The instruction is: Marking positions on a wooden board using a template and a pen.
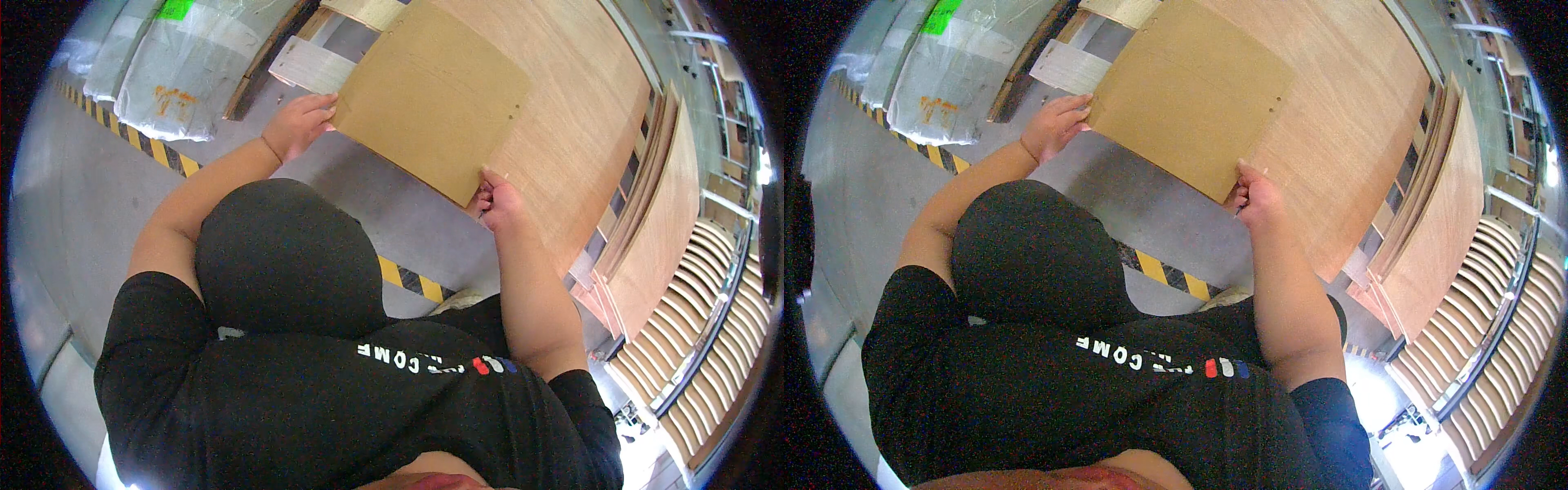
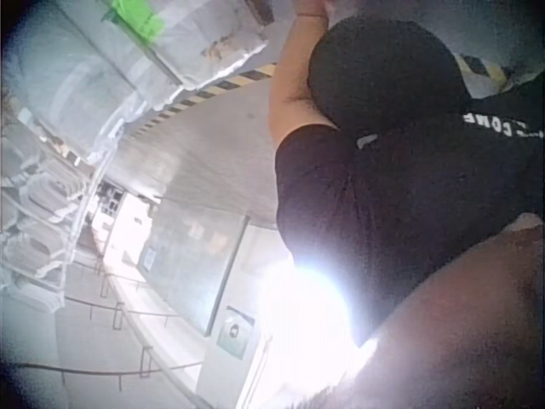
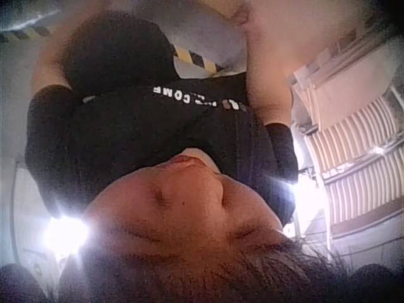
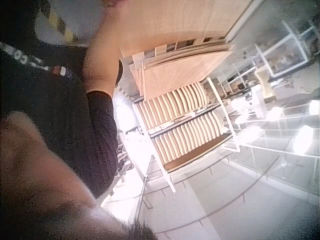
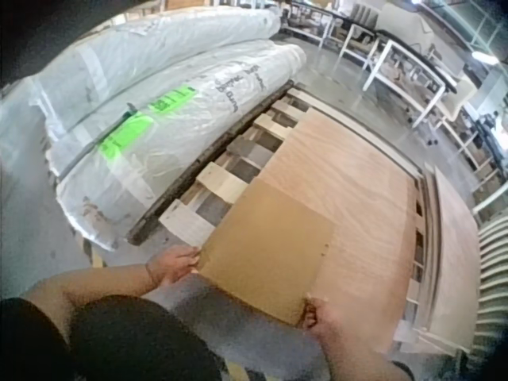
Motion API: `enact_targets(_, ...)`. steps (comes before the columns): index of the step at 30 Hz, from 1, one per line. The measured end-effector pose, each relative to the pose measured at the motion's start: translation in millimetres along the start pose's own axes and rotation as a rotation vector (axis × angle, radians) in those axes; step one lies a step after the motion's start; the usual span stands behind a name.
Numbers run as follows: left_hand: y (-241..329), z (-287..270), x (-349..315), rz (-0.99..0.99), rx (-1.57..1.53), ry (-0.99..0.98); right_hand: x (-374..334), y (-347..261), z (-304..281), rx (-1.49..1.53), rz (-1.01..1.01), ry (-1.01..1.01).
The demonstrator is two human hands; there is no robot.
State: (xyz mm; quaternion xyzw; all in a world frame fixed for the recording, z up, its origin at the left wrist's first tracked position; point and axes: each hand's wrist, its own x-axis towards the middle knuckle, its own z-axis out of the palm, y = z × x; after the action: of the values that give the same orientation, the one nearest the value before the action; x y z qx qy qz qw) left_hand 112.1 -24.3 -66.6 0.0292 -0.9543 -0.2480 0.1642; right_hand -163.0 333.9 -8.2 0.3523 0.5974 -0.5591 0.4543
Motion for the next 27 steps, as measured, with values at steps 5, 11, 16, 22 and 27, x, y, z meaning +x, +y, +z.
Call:
enact_targets(5, 3, -3, -1, -0.015, 0.008, -0.013, -14, 12, 10, -0.823, -0.403, 0.086)
enact_targets(11, 1, -3, 0, -0.016, 0.010, -0.006, -26, 19, 21, -0.947, -0.450, 0.183)
enact_targets(16, -1, 2, 2, 0.006, -0.008, -0.004, -17, 20, 16, -0.965, -0.448, 0.215)
enact_targets(22, -7, 4, 1, 0.009, -0.032, -0.009, -9, 19, 12, -0.965, -0.428, 0.181)
enact_targets(27, -2, 0, -2, -0.017, -0.014, -0.023, -18, 22, 20, -0.985, -0.429, 0.200)
